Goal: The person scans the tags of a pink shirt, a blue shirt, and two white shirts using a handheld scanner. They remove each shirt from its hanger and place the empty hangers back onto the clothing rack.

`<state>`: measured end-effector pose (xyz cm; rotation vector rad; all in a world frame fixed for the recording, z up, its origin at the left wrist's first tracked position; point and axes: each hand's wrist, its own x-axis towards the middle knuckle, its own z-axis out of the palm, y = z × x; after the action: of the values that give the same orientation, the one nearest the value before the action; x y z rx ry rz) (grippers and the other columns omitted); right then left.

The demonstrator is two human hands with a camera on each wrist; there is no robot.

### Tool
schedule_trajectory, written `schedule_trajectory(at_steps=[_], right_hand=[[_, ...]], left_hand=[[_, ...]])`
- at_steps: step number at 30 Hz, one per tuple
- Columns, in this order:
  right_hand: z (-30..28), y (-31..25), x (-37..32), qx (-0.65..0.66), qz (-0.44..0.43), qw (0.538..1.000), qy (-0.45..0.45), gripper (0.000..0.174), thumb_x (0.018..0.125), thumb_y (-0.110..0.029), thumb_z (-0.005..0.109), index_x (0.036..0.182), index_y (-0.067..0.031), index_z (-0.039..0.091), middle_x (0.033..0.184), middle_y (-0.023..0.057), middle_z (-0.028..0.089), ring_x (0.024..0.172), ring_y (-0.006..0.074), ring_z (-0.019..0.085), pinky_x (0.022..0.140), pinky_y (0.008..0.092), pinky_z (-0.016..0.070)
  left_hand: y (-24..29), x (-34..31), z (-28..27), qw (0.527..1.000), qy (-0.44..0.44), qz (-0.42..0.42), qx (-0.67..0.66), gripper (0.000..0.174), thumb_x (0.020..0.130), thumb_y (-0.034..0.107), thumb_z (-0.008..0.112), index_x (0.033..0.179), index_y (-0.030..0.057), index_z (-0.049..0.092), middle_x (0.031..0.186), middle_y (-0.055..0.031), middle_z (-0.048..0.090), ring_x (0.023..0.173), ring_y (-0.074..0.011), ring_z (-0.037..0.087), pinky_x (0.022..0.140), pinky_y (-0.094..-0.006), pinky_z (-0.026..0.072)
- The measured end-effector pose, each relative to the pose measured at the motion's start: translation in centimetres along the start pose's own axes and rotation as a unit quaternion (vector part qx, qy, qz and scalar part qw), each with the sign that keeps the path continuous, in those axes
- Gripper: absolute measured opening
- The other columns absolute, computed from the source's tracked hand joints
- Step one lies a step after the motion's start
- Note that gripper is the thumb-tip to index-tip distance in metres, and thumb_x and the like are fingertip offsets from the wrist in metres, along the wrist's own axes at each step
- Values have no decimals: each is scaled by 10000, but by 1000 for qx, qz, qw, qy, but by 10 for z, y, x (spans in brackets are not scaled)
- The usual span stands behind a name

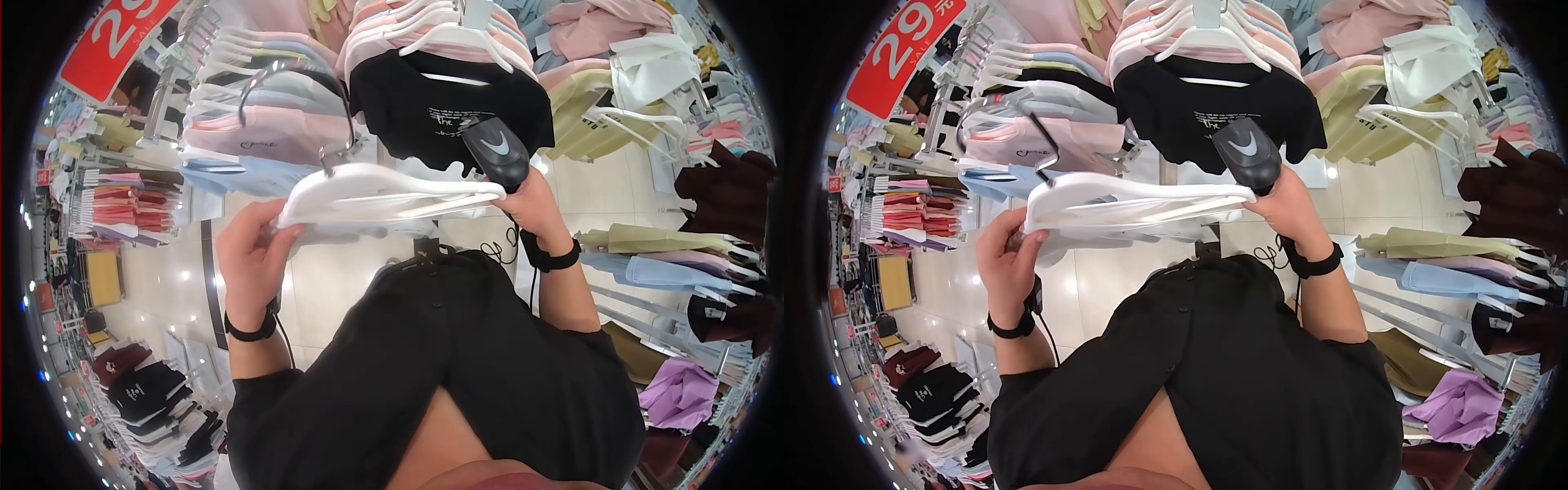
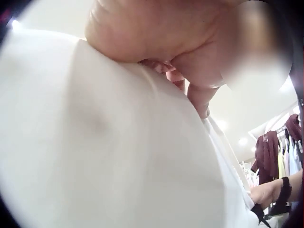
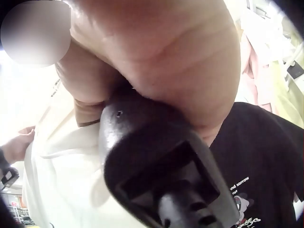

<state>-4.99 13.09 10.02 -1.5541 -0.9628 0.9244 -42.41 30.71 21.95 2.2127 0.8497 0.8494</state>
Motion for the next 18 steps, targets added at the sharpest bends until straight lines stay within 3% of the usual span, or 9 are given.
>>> schedule_trajectory(at_steps=[6, 11, 13, 16, 18], right_hand=[[1, -25, -8, -33, 33, 999, -19, 383, 822, -27, 779, 1191, -10, 679, 1030, 26, 734, 917, 93, 637, 840, 280, 515], [15, -29, -10, -72, 16, 997, -33, 386, 859, -51, 783, 1226, -4, 672, 1048, 26, 737, 904, 77, 628, 815, 268, 509], [29, -45, -12, -30, 15, 999, -23, 349, 863, -68, 801, 1187, 2, 689, 1030, 34, 736, 914, 107, 648, 830, 291, 525], [33, -67, -22, 63, 23, 998, -11, 379, 880, -40, 795, 1237, 8, 680, 1074, 57, 742, 945, 122, 666, 841, 301, 544], [31, -71, -26, 99, -8, 995, 5, 427, 885, -1, 782, 1294, 11, 661, 1129, 79, 743, 969, 124, 673, 847, 300, 553]], left_hand=[[0, 5, -17, 987, 15, 116, 108, 343, 759, -15, 862, 1085, 11, 760, 863, -113, 722, 683, -202, 662, 606, -290, 516], [-5, 0, -4, 979, 13, 166, 118, 381, 709, -8, 880, 1072, 9, 767, 852, -119, 720, 685, -229, 672, 590, -315, 524], [-4, -3, 12, 979, 24, 179, 97, 364, 712, -17, 874, 1059, 8, 765, 838, -119, 718, 685, -235, 672, 590, -316, 527], [-10, -10, 26, 988, 44, 138, 57, 352, 716, -23, 869, 1049, 8, 761, 830, -120, 715, 688, -247, 672, 594, -312, 529], [-15, -14, 26, 995, 46, 91, 23, 319, 763, -56, 839, 1066, -2, 753, 872, -120, 727, 702, -205, 675, 600, -295, 532]])
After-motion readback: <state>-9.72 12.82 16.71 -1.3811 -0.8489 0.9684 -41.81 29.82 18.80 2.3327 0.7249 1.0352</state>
